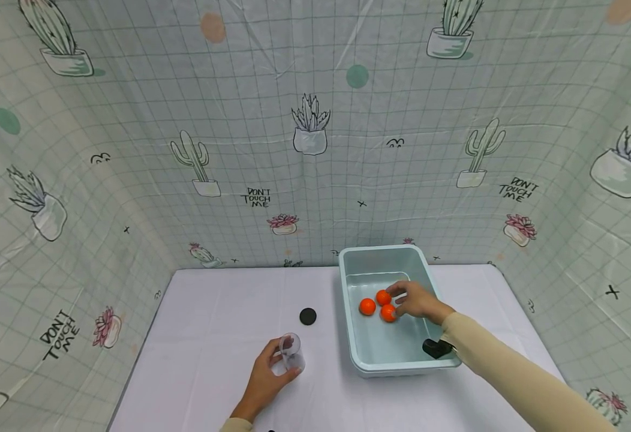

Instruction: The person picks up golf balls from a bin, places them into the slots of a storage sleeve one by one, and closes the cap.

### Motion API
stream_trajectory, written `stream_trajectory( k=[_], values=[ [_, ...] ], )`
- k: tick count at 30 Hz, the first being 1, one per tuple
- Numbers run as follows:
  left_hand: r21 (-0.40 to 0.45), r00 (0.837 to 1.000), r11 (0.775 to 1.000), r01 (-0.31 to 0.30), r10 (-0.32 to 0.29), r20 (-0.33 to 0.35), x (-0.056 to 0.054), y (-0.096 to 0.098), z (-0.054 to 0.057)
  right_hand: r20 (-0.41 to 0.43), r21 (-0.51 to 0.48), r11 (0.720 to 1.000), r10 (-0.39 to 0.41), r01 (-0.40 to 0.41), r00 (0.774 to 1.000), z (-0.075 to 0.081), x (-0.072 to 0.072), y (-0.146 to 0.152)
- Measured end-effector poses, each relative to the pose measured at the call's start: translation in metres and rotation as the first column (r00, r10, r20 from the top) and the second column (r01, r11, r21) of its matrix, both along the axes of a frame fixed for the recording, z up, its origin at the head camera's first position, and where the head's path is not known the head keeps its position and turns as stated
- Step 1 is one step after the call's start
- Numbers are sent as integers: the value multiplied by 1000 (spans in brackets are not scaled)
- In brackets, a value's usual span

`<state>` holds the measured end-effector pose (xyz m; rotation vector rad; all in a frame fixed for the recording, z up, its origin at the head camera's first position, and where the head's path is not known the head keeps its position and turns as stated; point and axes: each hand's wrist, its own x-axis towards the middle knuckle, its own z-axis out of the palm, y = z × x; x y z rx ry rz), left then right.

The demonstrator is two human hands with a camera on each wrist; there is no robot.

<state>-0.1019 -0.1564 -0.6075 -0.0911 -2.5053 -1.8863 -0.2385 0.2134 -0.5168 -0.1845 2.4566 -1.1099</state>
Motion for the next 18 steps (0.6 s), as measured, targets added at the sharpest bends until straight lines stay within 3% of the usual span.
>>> stream_trajectory(
  k=[9,18],
  values=[
    [1,1000,1000,1,-1,-16,-2,2,-3,64,25,998,-53,51,997,-8,-7,-4],
    [-9,1000,1000,19,-20,-13,-3,3,-3,39,43,999,-24,22,999,-14,-9,-10]
  ],
)
